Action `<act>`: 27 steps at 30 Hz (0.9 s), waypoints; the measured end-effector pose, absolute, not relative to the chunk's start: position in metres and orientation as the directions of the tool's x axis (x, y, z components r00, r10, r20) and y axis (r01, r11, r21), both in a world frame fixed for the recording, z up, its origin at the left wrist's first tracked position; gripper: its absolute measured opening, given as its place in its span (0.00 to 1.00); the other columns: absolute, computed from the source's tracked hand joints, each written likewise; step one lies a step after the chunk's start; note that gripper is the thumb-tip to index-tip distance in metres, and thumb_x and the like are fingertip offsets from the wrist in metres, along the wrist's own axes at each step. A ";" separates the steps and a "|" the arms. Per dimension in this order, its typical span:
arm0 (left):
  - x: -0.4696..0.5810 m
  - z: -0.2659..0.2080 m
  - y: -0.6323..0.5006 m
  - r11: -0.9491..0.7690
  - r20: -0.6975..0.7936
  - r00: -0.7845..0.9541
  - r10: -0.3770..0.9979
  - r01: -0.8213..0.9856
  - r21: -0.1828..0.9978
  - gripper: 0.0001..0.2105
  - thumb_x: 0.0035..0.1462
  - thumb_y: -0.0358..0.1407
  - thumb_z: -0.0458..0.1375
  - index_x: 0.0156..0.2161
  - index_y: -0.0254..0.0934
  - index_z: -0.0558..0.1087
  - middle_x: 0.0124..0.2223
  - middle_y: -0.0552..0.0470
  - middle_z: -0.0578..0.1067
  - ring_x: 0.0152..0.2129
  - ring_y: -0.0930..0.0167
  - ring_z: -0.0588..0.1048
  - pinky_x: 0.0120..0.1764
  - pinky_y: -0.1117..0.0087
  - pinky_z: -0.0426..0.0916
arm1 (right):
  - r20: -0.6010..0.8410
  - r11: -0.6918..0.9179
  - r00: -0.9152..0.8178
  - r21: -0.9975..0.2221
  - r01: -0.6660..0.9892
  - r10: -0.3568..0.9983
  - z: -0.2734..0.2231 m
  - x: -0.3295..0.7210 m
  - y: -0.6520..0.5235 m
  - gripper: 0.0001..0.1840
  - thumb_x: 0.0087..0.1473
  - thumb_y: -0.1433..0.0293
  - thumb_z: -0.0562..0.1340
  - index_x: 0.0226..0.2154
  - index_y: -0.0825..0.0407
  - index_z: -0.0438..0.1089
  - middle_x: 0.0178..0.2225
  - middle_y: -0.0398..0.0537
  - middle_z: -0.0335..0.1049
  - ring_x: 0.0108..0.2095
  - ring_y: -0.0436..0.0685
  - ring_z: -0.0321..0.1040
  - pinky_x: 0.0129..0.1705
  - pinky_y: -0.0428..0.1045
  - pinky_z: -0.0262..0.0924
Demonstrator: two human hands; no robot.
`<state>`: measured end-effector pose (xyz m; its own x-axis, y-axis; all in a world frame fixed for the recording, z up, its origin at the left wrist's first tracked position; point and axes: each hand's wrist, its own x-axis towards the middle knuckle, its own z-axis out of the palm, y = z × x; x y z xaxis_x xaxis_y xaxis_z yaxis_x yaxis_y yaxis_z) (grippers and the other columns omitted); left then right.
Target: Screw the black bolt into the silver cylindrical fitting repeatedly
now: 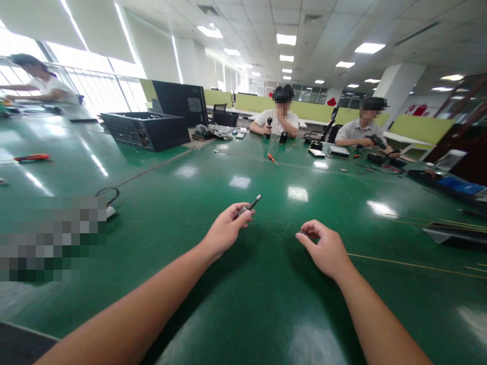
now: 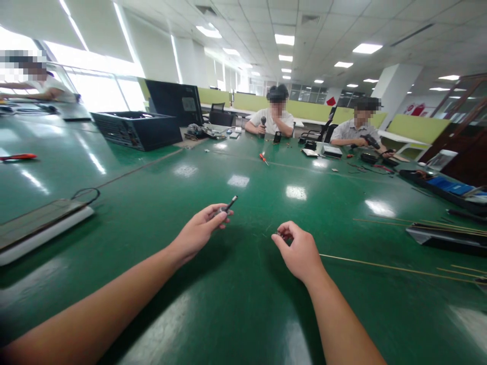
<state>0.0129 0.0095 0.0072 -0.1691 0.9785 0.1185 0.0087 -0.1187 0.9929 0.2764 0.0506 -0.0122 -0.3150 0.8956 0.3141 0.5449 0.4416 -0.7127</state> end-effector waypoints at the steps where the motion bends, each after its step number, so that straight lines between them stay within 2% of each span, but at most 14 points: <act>1: 0.011 0.010 0.008 -0.082 0.056 -0.198 0.979 -0.124 0.989 0.14 0.59 0.37 0.60 0.48 0.33 0.72 0.42 0.47 0.76 0.35 0.70 0.74 0.37 0.71 0.68 | 0.313 0.434 -0.305 -0.724 0.536 0.899 -0.013 0.276 0.051 0.12 0.56 0.59 0.61 0.35 0.50 0.70 0.31 0.46 0.76 0.34 0.58 0.72 0.39 0.51 0.62; 3: 0.006 0.018 0.002 -0.046 -0.015 -0.224 0.974 -0.269 0.962 0.12 0.63 0.36 0.56 0.48 0.31 0.72 0.40 0.46 0.75 0.32 0.72 0.74 0.33 0.73 0.68 | 0.305 0.424 -0.300 -0.734 0.530 0.904 -0.014 0.275 0.051 0.14 0.58 0.59 0.59 0.41 0.51 0.70 0.33 0.47 0.78 0.36 0.59 0.73 0.41 0.52 0.62; 5: -0.003 0.025 -0.008 -0.029 -0.058 -0.249 0.967 -0.333 0.942 0.10 0.64 0.33 0.53 0.46 0.30 0.72 0.39 0.45 0.75 0.30 0.73 0.74 0.31 0.74 0.69 | 0.299 0.422 -0.306 -0.734 0.531 0.904 -0.015 0.274 0.050 0.18 0.59 0.59 0.58 0.47 0.51 0.69 0.36 0.49 0.79 0.39 0.60 0.74 0.43 0.53 0.62; 9: -0.029 0.034 -0.041 0.009 -0.155 -0.347 0.925 -0.389 0.921 0.05 0.60 0.25 0.56 0.38 0.31 0.74 0.39 0.43 0.77 0.32 0.71 0.76 0.33 0.73 0.73 | 0.301 0.433 -0.324 -0.749 0.502 0.897 -0.015 0.272 0.049 0.17 0.60 0.59 0.56 0.45 0.50 0.71 0.39 0.51 0.79 0.43 0.61 0.75 0.46 0.54 0.62; 12: -0.055 0.035 -0.070 0.030 -0.127 -0.460 0.879 -0.213 0.977 0.05 0.57 0.26 0.60 0.39 0.34 0.73 0.40 0.47 0.77 0.42 0.68 0.76 0.43 0.71 0.72 | 0.316 0.435 -0.308 -0.749 0.500 0.897 -0.015 0.270 0.047 0.16 0.61 0.59 0.55 0.45 0.50 0.69 0.40 0.51 0.79 0.43 0.61 0.74 0.45 0.54 0.62; 15: -0.084 0.034 -0.098 0.127 -0.023 -0.570 0.821 0.144 0.981 0.14 0.53 0.37 0.66 0.44 0.39 0.72 0.44 0.52 0.78 0.46 0.68 0.73 0.48 0.72 0.67 | 0.334 0.443 -0.296 -0.743 0.502 0.895 -0.015 0.267 0.045 0.16 0.61 0.58 0.55 0.46 0.50 0.68 0.40 0.51 0.78 0.44 0.61 0.74 0.45 0.53 0.61; 18: -0.113 0.030 -0.121 0.238 0.056 -0.594 0.802 0.405 0.883 0.24 0.48 0.52 0.66 0.46 0.41 0.71 0.45 0.54 0.78 0.43 0.65 0.74 0.49 0.69 0.65 | 0.348 0.472 -0.326 -0.733 0.490 0.879 -0.016 0.264 0.043 0.15 0.62 0.59 0.56 0.44 0.50 0.70 0.40 0.50 0.77 0.43 0.60 0.73 0.45 0.53 0.62; 20: -0.128 0.025 -0.132 0.300 0.067 -0.573 0.817 0.521 0.799 0.26 0.46 0.56 0.65 0.45 0.43 0.71 0.44 0.55 0.78 0.40 0.64 0.75 0.46 0.68 0.66 | 0.389 0.526 -0.358 -0.694 0.492 0.849 -0.015 0.264 0.042 0.13 0.60 0.60 0.57 0.41 0.50 0.71 0.41 0.50 0.75 0.44 0.60 0.72 0.46 0.53 0.61; 24: -0.141 0.019 -0.148 0.390 0.155 -0.541 0.827 0.749 0.535 0.17 0.51 0.51 0.63 0.43 0.48 0.71 0.38 0.61 0.78 0.35 0.65 0.75 0.40 0.71 0.66 | 0.442 0.581 -0.377 -0.627 0.519 0.814 -0.008 0.264 0.036 0.11 0.57 0.61 0.61 0.37 0.50 0.74 0.36 0.49 0.72 0.38 0.59 0.69 0.41 0.53 0.61; 27: -0.143 0.019 -0.153 0.460 0.138 -0.565 0.814 0.771 0.441 0.18 0.52 0.50 0.60 0.46 0.47 0.71 0.38 0.60 0.78 0.31 0.65 0.76 0.37 0.70 0.67 | 0.422 0.544 -0.344 -0.676 0.498 0.839 -0.004 0.265 0.031 0.11 0.57 0.61 0.61 0.37 0.51 0.74 0.30 0.47 0.71 0.33 0.57 0.68 0.38 0.51 0.61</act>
